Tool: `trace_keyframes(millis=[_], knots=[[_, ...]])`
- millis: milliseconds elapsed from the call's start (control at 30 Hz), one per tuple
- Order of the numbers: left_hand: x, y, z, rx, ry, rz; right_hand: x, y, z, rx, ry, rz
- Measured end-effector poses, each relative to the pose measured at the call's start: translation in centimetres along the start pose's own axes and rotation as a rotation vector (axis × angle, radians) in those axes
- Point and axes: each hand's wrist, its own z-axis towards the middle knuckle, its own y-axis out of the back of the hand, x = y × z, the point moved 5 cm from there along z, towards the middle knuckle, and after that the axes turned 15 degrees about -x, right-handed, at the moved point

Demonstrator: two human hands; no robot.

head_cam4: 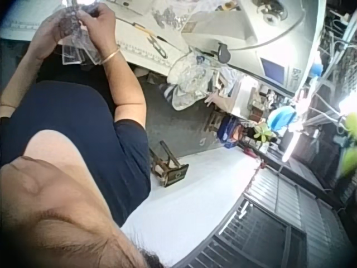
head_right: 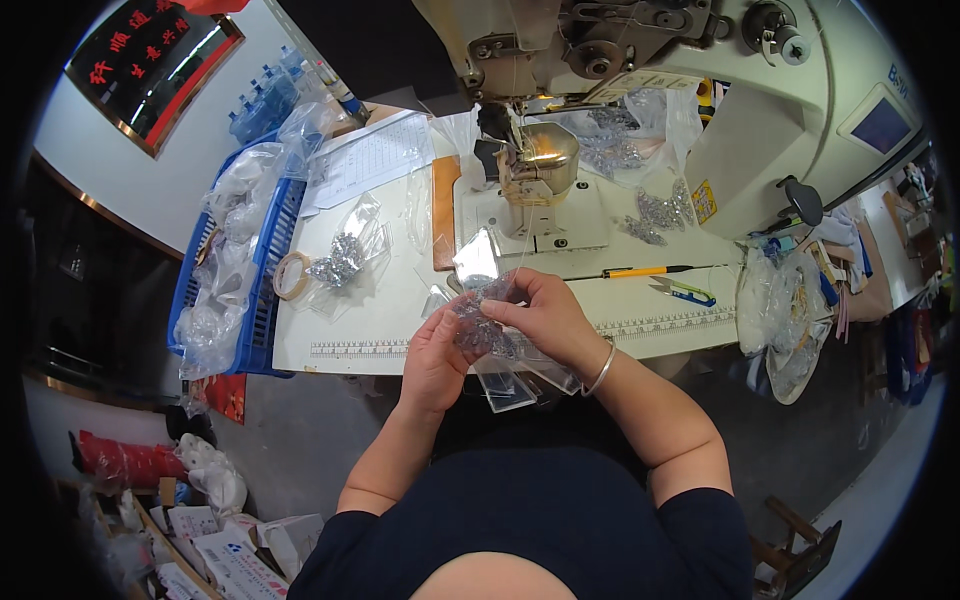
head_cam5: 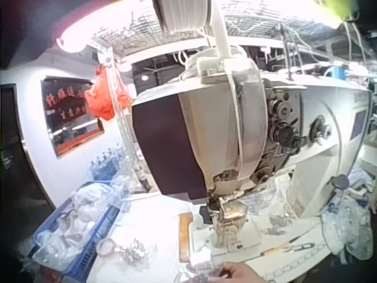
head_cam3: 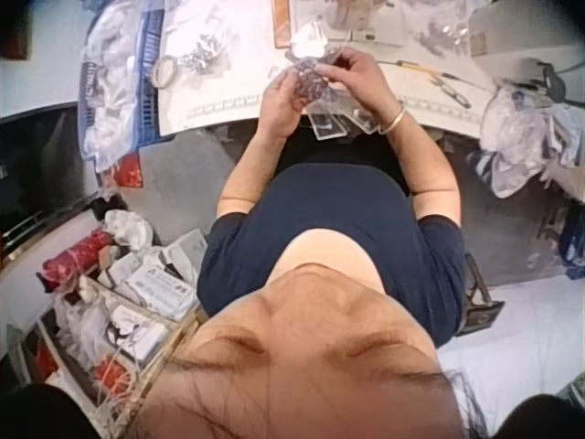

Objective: The person uses a sewing machine to stitch small, shiny, star-shaped decorations onto clear plastic sheets. They repeatedly pick up a plastic sheet, align a decoration under the needle, sew it in place, and then inspect the finished item before moving to the next one.

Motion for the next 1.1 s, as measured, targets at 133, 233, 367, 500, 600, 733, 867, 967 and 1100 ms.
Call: trace_keyframes(millis=[133, 233, 367, 500, 600, 733, 867, 967, 1100], knots=[[-0.1, -0.3, -0.2, 0.057, 0.049, -0.085, -0.2, -0.3, 0.0, 0.078, -0.102, 0.231], [0.2, -0.2, -0.3, 0.075, 0.111, -0.142, -0.9, -0.2, 0.0, 0.145, -0.226, 0.327], [0.6, 0.1, -0.2, 0.051, 0.185, -0.226, -1.5, -0.4, 0.1, 0.180, -0.275, 0.381], [0.7, 0.1, -0.2, 0.034, 0.178, -0.228, -1.8, -0.5, 0.2, 0.195, -0.280, 0.389], [0.6, 0.0, -0.2, 0.020, 0.164, -0.219, -1.8, -0.6, 0.2, 0.180, -0.289, 0.393], [0.5, 0.0, -0.1, 0.022, 0.143, -0.160, -2.1, -0.4, 0.3, 0.157, -0.286, 0.382], [0.5, 0.1, -0.2, 0.018, 0.135, -0.118, -1.5, -0.1, 0.3, 0.113, -0.218, 0.257], [0.3, -0.1, -0.3, 0.012, 0.119, -0.109, -1.2, -0.1, 0.2, 0.096, -0.152, 0.207], [0.1, -0.2, -0.4, 0.026, 0.110, -0.126, -1.0, 0.1, 0.1, 0.075, -0.114, 0.118]])
